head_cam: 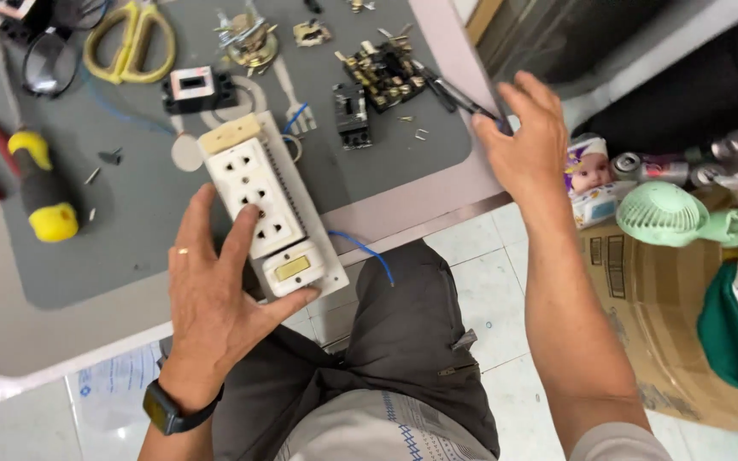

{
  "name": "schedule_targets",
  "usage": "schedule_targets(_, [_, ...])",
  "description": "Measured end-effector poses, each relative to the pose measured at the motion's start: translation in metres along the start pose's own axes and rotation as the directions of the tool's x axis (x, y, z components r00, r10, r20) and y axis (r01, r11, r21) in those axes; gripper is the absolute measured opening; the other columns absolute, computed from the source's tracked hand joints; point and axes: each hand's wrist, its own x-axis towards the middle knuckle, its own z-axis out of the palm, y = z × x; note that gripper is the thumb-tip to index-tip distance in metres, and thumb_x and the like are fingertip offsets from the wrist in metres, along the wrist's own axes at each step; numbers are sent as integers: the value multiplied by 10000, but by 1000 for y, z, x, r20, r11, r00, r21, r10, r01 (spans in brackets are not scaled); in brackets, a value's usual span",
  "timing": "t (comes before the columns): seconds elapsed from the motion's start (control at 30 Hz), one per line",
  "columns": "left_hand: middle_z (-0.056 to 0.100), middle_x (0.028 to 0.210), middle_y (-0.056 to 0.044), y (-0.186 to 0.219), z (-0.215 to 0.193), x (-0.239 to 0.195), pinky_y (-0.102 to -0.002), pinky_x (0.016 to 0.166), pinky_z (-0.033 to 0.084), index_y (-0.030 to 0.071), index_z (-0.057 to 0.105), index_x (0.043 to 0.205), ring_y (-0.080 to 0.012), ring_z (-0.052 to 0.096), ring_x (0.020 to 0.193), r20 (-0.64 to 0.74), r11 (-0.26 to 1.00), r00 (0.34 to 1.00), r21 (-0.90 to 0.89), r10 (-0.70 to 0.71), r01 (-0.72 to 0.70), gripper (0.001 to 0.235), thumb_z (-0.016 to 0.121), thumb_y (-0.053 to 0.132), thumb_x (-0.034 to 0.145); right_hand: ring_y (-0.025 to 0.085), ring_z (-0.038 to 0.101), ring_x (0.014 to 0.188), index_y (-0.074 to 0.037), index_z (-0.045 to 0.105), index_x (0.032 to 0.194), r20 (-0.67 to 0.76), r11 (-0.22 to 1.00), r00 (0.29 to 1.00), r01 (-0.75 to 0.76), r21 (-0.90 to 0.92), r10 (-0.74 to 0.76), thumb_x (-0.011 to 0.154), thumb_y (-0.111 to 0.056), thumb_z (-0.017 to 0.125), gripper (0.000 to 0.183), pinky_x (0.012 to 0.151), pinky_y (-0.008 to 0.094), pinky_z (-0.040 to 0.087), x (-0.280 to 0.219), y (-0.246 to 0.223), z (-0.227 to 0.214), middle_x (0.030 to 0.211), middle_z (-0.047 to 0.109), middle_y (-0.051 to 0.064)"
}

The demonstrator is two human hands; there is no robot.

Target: The person disassembles a black electrical component and then uses a screwdriver to remove the faceplate of a white power strip. They proceed to manipulate the internal wiring and terminals of the power strip.

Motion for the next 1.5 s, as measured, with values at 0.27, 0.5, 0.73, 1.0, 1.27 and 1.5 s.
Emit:
schedule_targets(0.27, [255,1554,-248,-8,0,-16,-559,860,418,130,350,1437,-465,386,1402,62,998,998,-56,-26,29,891,531,752,826,246,656,947,52,735,1105,-306,942,927,282,184,-218,847,63,745,258,827,355,517,3,49,33,1061,718,153])
schedule_targets(0.5, [106,1658,-140,-21,0,-24,-722,1105,311,246,128,1582,-406,183,1566,95,960,995,-278,-5,31,1015,594,754,837,266,820,747,29,723,1146,-471,867,878,168,468,84,994,15,626,181,573,288,632,-13,-5,-10,1005,768,186])
schedule_targets(0.73, [176,1630,-167,-21,1,-25,-595,1078,358,236,170,1560,-418,304,1512,64,964,998,-265,-3,20,916,662,640,902,205,667,847,-73,546,1322,-144,863,987,11,505,72,1069,-300,455,352,633,323,505,-28,-72,-43,1094,675,118])
schedule_targets(1.0, [244,1593,-204,-16,-6,-13,-598,1042,350,188,286,1514,-433,347,1452,37,949,999,-315,-17,28,828,628,586,874,400,690,703,141,504,1267,-264,690,927,374,619,-265,1012,202,482,264,568,400,595,-37,-136,-51,946,604,312])
schedule_targets(1.27, [568,1276,-186,13,-32,59,-453,885,507,18,542,1307,-357,582,1156,-128,976,991,-202,49,-75,620,830,318,847,355,705,695,93,520,1270,-160,674,971,237,700,-175,1029,65,571,248,569,340,572,-36,-139,-49,923,602,216])
schedule_targets(1.5, [393,566,-33,29,0,119,-335,522,248,61,459,702,-149,333,519,-23,798,977,-573,212,-186,320,561,51,1004,355,702,680,127,522,1260,-190,646,970,241,724,-149,1015,59,581,261,575,347,593,-38,-122,-60,897,601,218])
